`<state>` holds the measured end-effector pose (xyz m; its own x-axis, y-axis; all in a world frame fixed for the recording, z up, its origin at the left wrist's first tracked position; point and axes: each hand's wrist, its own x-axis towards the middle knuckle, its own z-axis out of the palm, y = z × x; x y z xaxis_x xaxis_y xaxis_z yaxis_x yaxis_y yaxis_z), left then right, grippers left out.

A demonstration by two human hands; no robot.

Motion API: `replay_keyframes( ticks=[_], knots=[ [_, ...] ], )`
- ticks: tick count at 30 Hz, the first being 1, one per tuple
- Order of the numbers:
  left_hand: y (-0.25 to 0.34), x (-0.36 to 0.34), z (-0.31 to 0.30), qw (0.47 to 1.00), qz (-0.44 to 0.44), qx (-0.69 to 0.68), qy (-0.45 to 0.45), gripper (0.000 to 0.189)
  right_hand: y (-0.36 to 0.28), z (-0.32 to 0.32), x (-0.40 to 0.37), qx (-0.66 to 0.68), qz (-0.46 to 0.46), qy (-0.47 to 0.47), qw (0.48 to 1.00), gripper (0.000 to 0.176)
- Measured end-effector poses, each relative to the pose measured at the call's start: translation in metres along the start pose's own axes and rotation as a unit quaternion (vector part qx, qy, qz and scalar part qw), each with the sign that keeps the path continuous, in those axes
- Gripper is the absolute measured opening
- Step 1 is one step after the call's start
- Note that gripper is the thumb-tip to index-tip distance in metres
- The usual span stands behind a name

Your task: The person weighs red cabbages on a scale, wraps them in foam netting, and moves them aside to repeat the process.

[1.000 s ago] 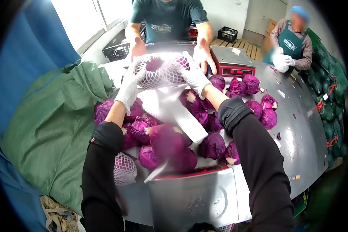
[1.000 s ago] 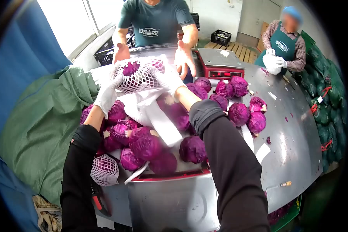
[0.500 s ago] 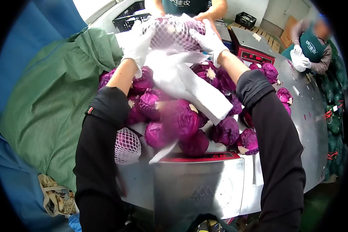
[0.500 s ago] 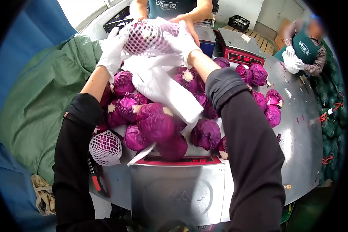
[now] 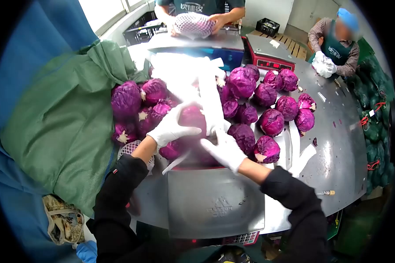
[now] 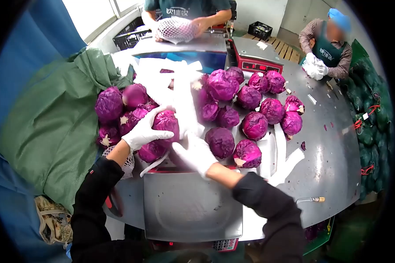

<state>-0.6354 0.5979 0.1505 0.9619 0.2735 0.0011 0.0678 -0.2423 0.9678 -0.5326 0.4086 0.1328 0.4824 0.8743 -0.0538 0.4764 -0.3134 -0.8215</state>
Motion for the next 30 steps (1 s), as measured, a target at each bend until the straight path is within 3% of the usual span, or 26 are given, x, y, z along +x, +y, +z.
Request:
replay_keyframes(
  ticks=[1, 3, 5, 6, 7, 8, 9, 11, 13, 15, 16, 17, 20, 21, 22, 23, 24, 26, 27, 28, 29, 30],
  knots=[
    [0.000, 0.000, 0.001, 0.999, -0.017, -0.018, 0.022, 0.072, -0.010, 0.002, 0.006, 0.004, 0.040, 0.028, 0.999, 0.066],
    [-0.008, 0.007, 0.001, 0.990, -0.101, -0.027, 0.090, 0.065, 0.011, 0.009, 0.022, 0.036, -0.075, 0.085, 0.993, 0.075],
    [0.000, 0.010, -0.002, 0.967, -0.190, -0.119, 0.122, 0.059, 0.007, -0.007, 0.032, 0.055, -0.173, 0.098, 0.978, 0.080],
    [0.003, 0.009, -0.006, 0.961, -0.201, -0.166, 0.094, 0.053, 0.007, -0.009, 0.030, 0.106, -0.202, 0.132, 0.965, 0.080],
    [0.030, -0.001, 0.000, 0.956, -0.213, -0.190, 0.060, 0.059, 0.000, -0.015, 0.025, 0.157, -0.228, 0.167, 0.946, 0.081],
    [0.038, -0.007, 0.009, 0.937, -0.229, -0.250, 0.081, 0.064, 0.002, -0.028, 0.022, 0.039, -0.205, 0.123, 0.970, 0.093],
    [0.045, -0.015, 0.018, 0.913, -0.245, -0.308, 0.103, 0.068, 0.003, -0.028, 0.018, 0.001, -0.286, 0.142, 0.948, 0.108],
    [0.091, -0.038, 0.040, 0.852, -0.294, -0.432, 0.037, 0.077, -0.011, -0.032, -0.015, 0.142, -0.302, 0.060, 0.941, 0.116],
    [0.079, -0.059, 0.054, 0.850, -0.247, -0.462, -0.056, 0.082, -0.016, -0.031, -0.050, 0.143, -0.286, 0.054, 0.946, 0.123],
    [0.092, -0.093, 0.073, 0.849, -0.327, -0.414, -0.038, 0.087, -0.024, -0.028, -0.096, 0.135, -0.210, 0.064, 0.966, 0.121],
    [0.089, -0.109, 0.083, 0.855, -0.352, -0.374, -0.068, 0.089, -0.046, -0.037, -0.126, 0.227, -0.136, 0.006, 0.964, 0.119],
    [0.087, -0.125, 0.093, 0.859, -0.376, -0.332, -0.099, 0.091, -0.032, -0.019, -0.139, 0.170, -0.064, 0.045, 0.982, 0.116],
    [0.066, -0.160, 0.123, 0.859, -0.395, -0.306, -0.112, 0.099, -0.020, -0.005, -0.188, 0.173, 0.037, -0.003, 0.984, 0.118],
    [0.044, -0.166, 0.123, 0.848, -0.376, -0.334, -0.169, 0.109, -0.019, -0.002, -0.196, 0.165, 0.031, -0.002, 0.986, 0.116],
    [0.046, -0.167, 0.128, 0.819, -0.458, -0.324, -0.124, 0.108, -0.020, 0.001, -0.202, 0.158, 0.024, 0.001, 0.987, 0.115],
    [0.049, -0.169, 0.129, 0.887, -0.420, -0.172, -0.084, 0.084, -0.019, 0.002, -0.205, 0.150, 0.017, 0.006, 0.988, 0.113],
    [0.052, -0.168, 0.123, 0.942, -0.328, -0.023, -0.070, 0.077, -0.004, 0.010, -0.200, 0.154, -0.028, 0.013, 0.988, 0.113],
    [0.047, -0.175, 0.111, 0.979, -0.138, 0.151, 0.017, 0.061, -0.005, 0.011, -0.205, 0.046, -0.124, 0.105, 0.986, 0.112],
    [0.037, -0.176, 0.102, 0.979, -0.044, 0.177, 0.090, 0.052, -0.008, 0.008, -0.205, -0.016, -0.180, 0.161, 0.970, 0.109],
    [0.021, -0.166, 0.090, 0.941, -0.065, 0.289, 0.161, 0.036, -0.016, 0.002, -0.204, -0.065, -0.199, 0.138, 0.968, 0.104],
    [-0.021, -0.148, 0.069, 0.899, -0.014, 0.384, 0.210, 0.035, -0.028, -0.003, -0.206, -0.114, -0.215, 0.113, 0.963, 0.099],
    [-0.034, -0.144, 0.072, 0.847, -0.029, 0.454, 0.274, 0.032, -0.036, -0.003, -0.207, -0.162, -0.229, 0.086, 0.956, 0.095]
  ],
)
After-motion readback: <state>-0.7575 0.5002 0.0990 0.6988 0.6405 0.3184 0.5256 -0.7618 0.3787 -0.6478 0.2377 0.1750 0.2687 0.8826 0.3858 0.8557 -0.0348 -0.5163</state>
